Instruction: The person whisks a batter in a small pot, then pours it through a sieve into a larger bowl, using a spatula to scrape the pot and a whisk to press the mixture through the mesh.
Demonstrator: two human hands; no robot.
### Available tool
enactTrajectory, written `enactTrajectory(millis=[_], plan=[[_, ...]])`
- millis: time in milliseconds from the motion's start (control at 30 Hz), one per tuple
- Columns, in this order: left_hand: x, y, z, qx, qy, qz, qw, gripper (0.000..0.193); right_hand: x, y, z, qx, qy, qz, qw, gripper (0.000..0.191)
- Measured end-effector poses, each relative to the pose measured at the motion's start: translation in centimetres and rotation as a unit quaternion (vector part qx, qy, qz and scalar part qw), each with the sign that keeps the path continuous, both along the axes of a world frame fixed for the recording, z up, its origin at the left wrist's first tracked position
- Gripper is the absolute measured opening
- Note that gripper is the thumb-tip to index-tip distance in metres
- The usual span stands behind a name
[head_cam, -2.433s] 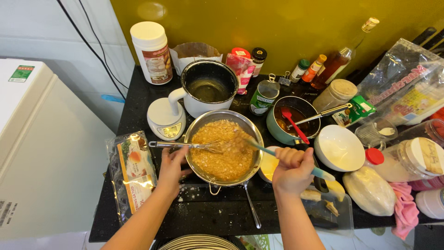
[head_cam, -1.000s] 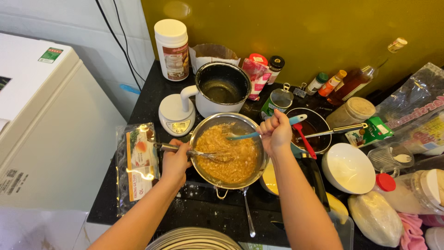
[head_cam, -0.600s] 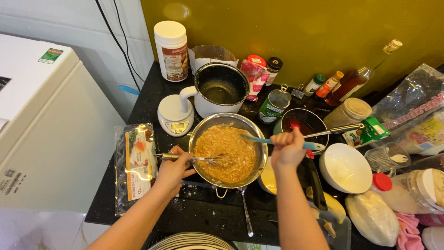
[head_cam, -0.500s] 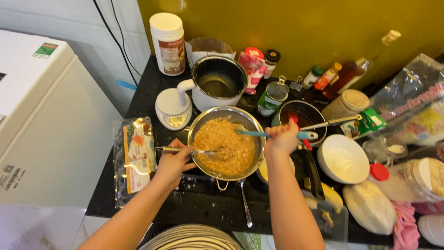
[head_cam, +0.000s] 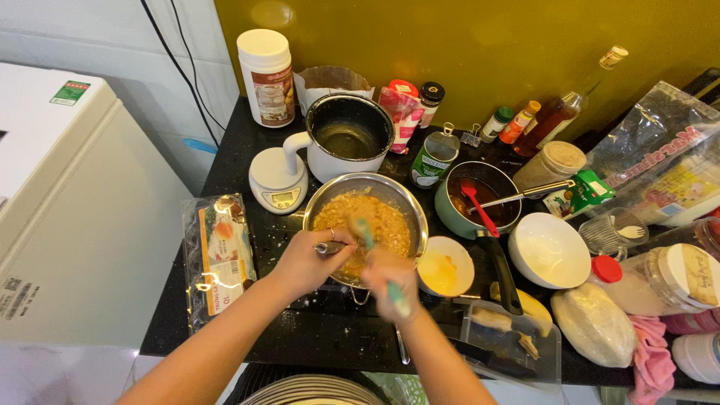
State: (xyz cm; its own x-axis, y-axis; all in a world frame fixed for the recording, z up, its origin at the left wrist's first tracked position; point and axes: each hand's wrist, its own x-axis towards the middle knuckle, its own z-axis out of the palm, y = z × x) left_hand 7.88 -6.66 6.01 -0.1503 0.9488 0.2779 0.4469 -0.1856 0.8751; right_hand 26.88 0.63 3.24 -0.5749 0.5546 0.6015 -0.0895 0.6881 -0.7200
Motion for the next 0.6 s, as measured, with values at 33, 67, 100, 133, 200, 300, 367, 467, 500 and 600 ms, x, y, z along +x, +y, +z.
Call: enactTrajectory(millis=[33, 67, 100, 133, 200, 300, 367, 467, 500, 600], plan=[[-0.1, 0.1, 0.0, -0.049, -0.019, 0.013, 0.999, 0.016, 0.5, -0.9, 0.2, -0.010, 0.013, 0.018, 1.000, 0.049], [-0.2, 0.1, -0.1, -0.099, -0.039, 0.025, 0.994, 0.017, 1.3, -1.9, 0.4, -0.020, 0.025, 0.036, 0.999, 0.050], [-0.4, 0.1, -0.2, -0.150, -0.058, 0.037, 0.986, 0.018, 2.1, -2.8, 0.7, -0.032, 0.038, 0.053, 0.997, 0.050], [-0.6, 0.1, -0.3, -0.157, -0.079, 0.042, 0.984, 0.018, 2.8, -3.5, 1.0, -0.054, 0.057, 0.062, 0.995, 0.050], [-1.3, 0.0, -0.4, -0.171, -0.119, 0.048, 0.977, 0.018, 4.5, -4.4, 1.9, -0.097, 0.097, 0.078, 0.987, 0.051], [-2.1, -0.1, -0.5, -0.187, -0.130, 0.024, 0.973, 0.017, 6.8, -4.6, 3.2, -0.104, 0.186, 0.065, 0.975, 0.054], [-2.5, -0.5, -0.5, -0.158, -0.094, -0.019, 0.983, 0.016, 7.1, -3.7, 3.5, -0.108, 0.280, 0.046, 0.953, 0.053], [-2.5, -1.1, -0.4, 0.015, 0.036, -0.094, 0.995, 0.015, 5.1, -1.4, 2.7, -0.239, 0.449, 0.038, 0.860, 0.051], [-2.3, -1.3, -0.5, 0.095, 0.091, -0.120, 0.984, 0.016, 4.1, -0.9, 2.1, -0.299, 0.505, 0.038, 0.809, 0.050], [-2.1, -1.4, -0.5, 0.043, 0.139, -0.111, 0.983, 0.015, 1.3, -0.9, 0.4, -0.286, 0.477, -0.022, 0.830, 0.043]])
